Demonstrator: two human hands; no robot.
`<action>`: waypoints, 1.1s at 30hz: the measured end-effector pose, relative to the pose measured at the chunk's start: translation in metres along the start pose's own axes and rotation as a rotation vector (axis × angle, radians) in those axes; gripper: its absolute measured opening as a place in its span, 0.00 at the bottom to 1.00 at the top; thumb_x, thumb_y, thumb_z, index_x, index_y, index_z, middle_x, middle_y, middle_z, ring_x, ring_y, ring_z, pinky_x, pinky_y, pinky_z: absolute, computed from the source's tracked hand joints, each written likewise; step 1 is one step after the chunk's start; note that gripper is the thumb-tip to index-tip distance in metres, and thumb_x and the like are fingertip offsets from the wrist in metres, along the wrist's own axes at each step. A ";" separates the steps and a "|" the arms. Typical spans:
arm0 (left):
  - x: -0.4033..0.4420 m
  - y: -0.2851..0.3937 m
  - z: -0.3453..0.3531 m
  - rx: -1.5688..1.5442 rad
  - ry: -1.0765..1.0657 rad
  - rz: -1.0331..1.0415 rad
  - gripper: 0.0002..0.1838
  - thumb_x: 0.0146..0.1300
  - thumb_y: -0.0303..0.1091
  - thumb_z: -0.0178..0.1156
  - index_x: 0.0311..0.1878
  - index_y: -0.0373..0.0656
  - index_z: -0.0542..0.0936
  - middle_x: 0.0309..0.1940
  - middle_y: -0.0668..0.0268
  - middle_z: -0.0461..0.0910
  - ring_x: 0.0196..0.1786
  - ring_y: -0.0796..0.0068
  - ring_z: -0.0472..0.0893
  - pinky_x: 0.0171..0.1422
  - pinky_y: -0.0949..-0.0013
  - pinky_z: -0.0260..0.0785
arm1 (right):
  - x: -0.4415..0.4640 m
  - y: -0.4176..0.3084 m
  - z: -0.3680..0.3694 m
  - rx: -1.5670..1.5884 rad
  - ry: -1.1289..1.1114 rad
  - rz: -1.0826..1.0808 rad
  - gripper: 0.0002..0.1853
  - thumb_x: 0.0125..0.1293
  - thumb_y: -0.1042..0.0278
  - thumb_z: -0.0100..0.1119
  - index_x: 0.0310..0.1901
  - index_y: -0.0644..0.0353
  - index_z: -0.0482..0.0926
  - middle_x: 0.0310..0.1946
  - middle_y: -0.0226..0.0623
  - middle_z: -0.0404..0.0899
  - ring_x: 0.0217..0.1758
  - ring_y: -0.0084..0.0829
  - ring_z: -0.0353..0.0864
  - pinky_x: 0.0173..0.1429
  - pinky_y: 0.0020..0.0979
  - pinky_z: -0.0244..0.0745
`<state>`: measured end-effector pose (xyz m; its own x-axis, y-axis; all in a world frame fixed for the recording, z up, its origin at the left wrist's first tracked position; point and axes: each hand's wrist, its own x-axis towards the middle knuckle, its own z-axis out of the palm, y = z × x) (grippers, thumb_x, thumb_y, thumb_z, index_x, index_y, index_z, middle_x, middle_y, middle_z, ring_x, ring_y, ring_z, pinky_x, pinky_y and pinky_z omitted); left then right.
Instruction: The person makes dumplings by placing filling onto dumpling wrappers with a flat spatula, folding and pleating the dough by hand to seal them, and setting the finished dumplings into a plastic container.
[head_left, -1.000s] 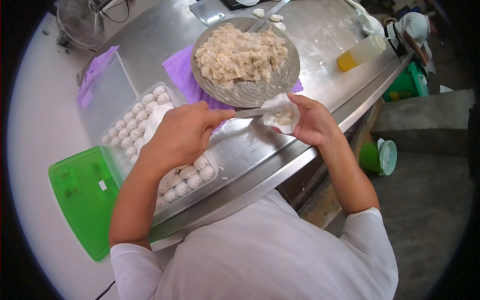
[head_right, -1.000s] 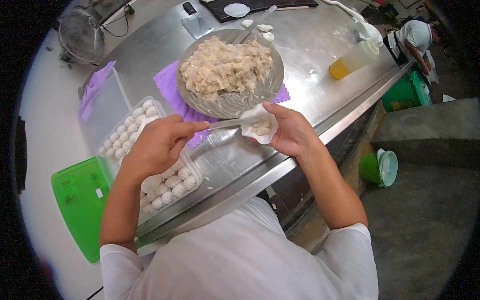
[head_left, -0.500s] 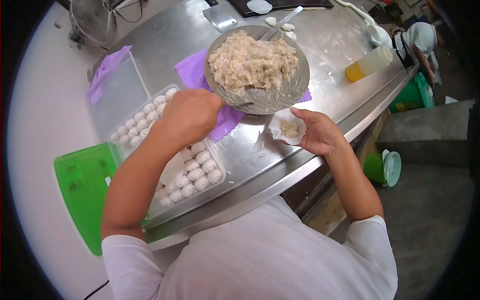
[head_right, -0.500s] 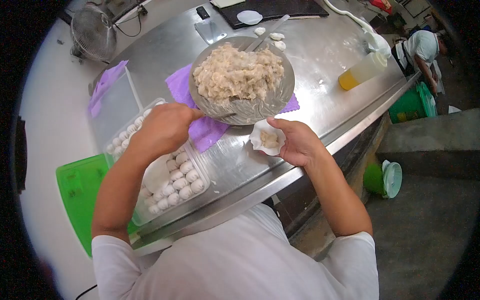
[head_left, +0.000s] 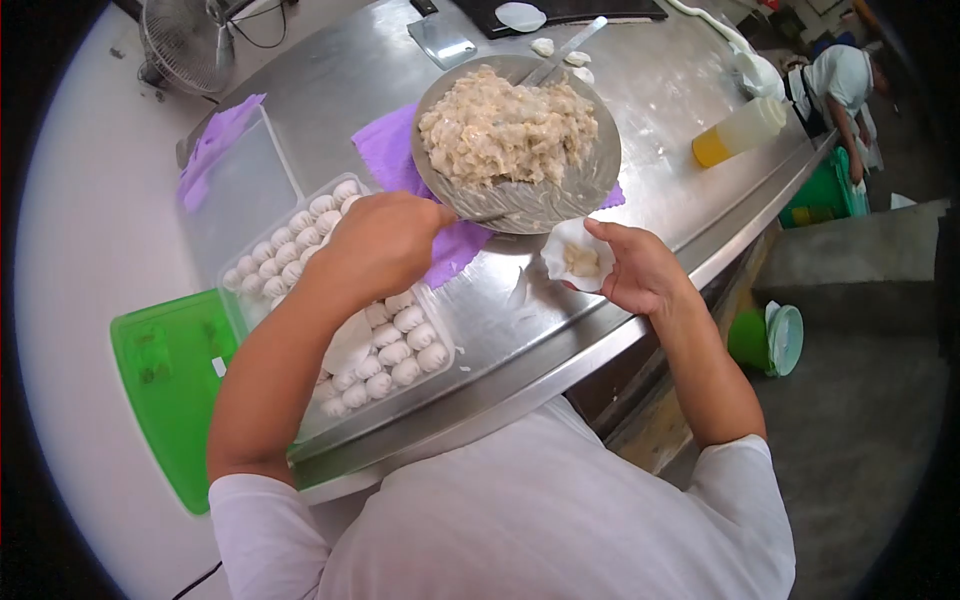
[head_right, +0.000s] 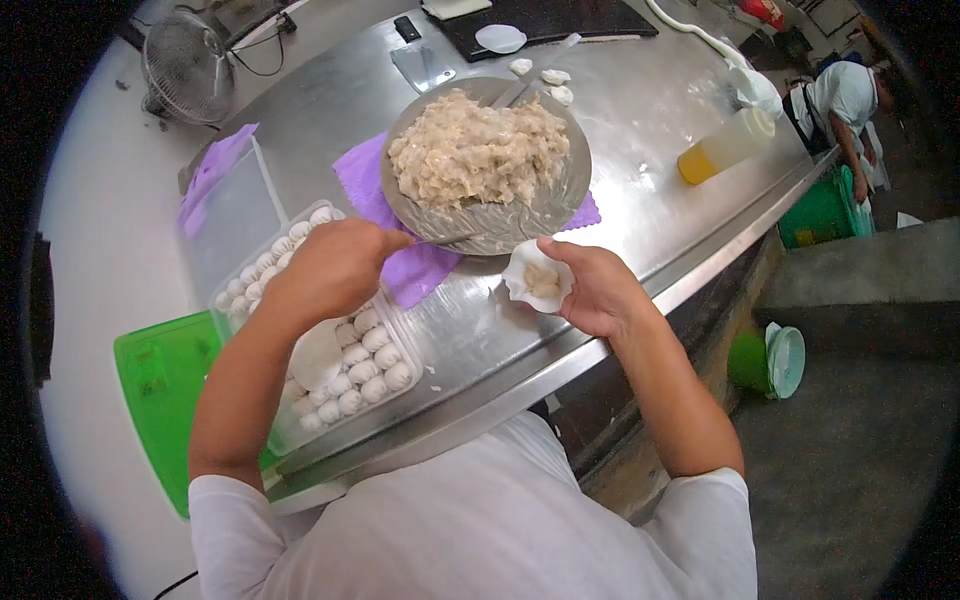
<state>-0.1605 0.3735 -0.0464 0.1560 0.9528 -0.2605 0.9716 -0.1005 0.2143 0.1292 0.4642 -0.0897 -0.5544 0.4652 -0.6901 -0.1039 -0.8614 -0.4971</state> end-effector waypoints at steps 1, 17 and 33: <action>-0.006 0.001 -0.003 -0.084 0.045 0.067 0.21 0.63 0.23 0.54 0.58 0.46 0.85 0.37 0.50 0.85 0.42 0.50 0.84 0.49 0.53 0.76 | 0.001 0.001 0.000 0.015 0.016 0.004 0.19 0.76 0.64 0.54 0.60 0.70 0.71 0.53 0.49 0.80 0.54 0.45 0.85 0.60 0.47 0.83; -0.036 0.030 0.002 -0.404 0.202 0.134 0.23 0.61 0.21 0.59 0.59 0.51 0.84 0.30 0.56 0.77 0.34 0.56 0.79 0.42 0.57 0.71 | 0.000 0.000 0.000 0.078 -0.183 -0.100 0.25 0.78 0.54 0.52 0.66 0.65 0.70 0.61 0.47 0.78 0.61 0.45 0.81 0.59 0.45 0.82; 0.006 0.007 0.040 0.064 0.232 -0.107 0.17 0.65 0.30 0.57 0.55 0.47 0.86 0.39 0.56 0.84 0.44 0.54 0.83 0.51 0.53 0.74 | 0.002 0.001 0.006 0.016 -0.184 -0.134 0.26 0.74 0.62 0.59 0.68 0.64 0.68 0.62 0.46 0.78 0.65 0.44 0.79 0.66 0.51 0.77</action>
<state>-0.1457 0.3672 -0.0840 0.0143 0.9984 -0.0543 0.9907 -0.0068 0.1357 0.1232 0.4635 -0.0884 -0.6761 0.5320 -0.5097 -0.1989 -0.7980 -0.5689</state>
